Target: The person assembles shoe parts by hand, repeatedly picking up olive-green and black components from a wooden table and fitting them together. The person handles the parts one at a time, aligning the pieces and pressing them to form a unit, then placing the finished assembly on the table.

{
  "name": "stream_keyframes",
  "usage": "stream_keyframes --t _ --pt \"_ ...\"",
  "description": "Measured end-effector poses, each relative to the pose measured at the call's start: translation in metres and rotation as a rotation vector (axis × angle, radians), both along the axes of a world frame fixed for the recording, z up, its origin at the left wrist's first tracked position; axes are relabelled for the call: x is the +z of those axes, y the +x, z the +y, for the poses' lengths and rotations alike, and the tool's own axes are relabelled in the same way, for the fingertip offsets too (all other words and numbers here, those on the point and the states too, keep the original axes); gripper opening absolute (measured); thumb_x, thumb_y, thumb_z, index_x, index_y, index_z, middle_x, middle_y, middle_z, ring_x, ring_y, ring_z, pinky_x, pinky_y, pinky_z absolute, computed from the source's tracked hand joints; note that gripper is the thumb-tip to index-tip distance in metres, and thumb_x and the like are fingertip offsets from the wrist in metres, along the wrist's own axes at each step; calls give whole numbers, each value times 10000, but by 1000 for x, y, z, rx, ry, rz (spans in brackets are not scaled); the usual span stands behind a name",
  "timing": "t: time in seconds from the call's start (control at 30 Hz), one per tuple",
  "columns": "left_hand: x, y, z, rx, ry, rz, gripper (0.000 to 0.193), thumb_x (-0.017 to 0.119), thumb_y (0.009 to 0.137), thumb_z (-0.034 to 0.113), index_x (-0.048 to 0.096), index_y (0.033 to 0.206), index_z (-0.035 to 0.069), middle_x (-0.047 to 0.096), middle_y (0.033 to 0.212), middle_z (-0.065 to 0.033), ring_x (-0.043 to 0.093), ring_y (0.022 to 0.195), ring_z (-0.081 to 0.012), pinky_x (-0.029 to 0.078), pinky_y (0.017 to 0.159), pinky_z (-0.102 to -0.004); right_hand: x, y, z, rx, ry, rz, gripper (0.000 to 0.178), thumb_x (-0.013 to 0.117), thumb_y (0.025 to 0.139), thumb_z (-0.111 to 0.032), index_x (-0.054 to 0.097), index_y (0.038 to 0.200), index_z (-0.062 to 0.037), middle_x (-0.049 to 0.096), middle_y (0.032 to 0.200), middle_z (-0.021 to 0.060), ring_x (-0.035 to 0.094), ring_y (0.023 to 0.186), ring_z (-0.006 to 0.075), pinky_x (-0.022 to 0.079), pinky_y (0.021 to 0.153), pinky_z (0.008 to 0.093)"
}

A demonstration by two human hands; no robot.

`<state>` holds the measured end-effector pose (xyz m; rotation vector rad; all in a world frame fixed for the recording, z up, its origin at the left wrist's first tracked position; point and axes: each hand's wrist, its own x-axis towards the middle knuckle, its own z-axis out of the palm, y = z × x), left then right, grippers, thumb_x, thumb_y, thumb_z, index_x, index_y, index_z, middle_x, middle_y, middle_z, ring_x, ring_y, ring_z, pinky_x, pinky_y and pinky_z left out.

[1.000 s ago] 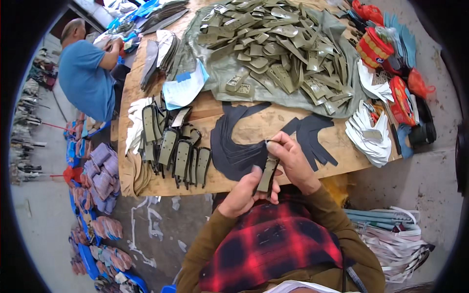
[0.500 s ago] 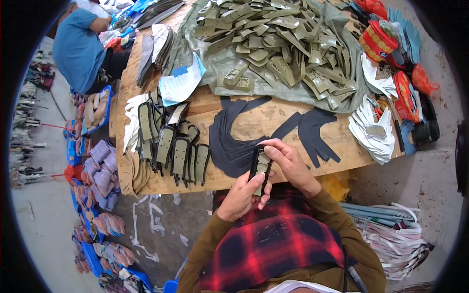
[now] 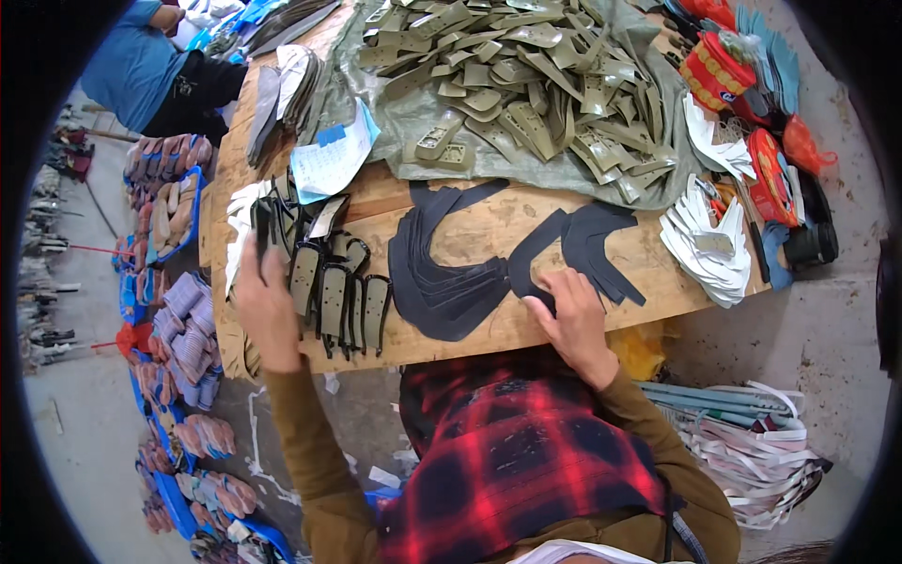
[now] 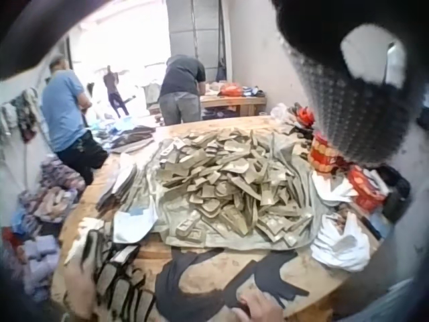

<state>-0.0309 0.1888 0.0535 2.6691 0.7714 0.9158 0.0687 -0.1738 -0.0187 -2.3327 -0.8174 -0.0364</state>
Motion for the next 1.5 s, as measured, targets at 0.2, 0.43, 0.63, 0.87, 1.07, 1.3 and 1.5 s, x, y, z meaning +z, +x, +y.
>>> stream_keyframes --t 0.2,0.43,0.63,0.87,1.07,1.3,1.5 --pt "-9 -3 21 -19 403 76 358 591 952 251 594 1228 22 638 1131 -191 619 971 -394 477 855 -444 -13 -1 7 4 -48 -152 182 697 797 -119 605 937 -46 552 884 104 545 832 301 435 720 389" --pt "-42 -11 -143 -478 -1492 33 270 526 1001 203 615 1128 -19 672 981 -113 638 767 -126 531 644 -242 -12 13 -2 -69 89 -243 117 676 798 -105 646 910 -88 606 880 56 580 796 261 436 693 362" --pt "-50 22 -192 -483 -2155 -38 365 508 1015 327 618 1131 -2 677 1038 -78 675 883 -150 535 610 -241 30 8 3 382 173 -246 255 697 741 -48 675 993 -76 648 937 71 623 795 248 473 687 350" --pt "-35 1 -162 -459 -2037 -307 334 491 1023 314 597 1180 39 641 1231 -97 643 1100 -200 427 536 -183 39 78 70 239 384 78 132 668 842 -103 654 957 -39 616 871 126 612 775 308 486 671 394" --pt "-31 -20 -148 -423 -2162 -396 389 480 1007 391 552 1207 65 612 1248 -150 664 1029 -252 420 500 -175 -14 179 193 171 -5 -358 337 698 824 -331 649 1036 -74 560 1019 126 588 968 318 487 785 422" --pt "-21 -49 -133 -349 -2132 -459 448 463 1013 427 546 1210 34 653 1055 -116 693 791 -180 360 423 -169 -13 218 186 384 24 -350 208 627 857 -220 633 976 -50 569 1011 141 599 911 343 505 782 416" --pt "-23 -37 -142 -441 -2132 -491 366 485 1017 348 555 1201 40 648 1130 -126 675 960 -213 462 586 -199 5 192 114 -1 360 -288 248 505 915 -93 613 1123 -11 632 1106 149 662 848 281 530 740 376"
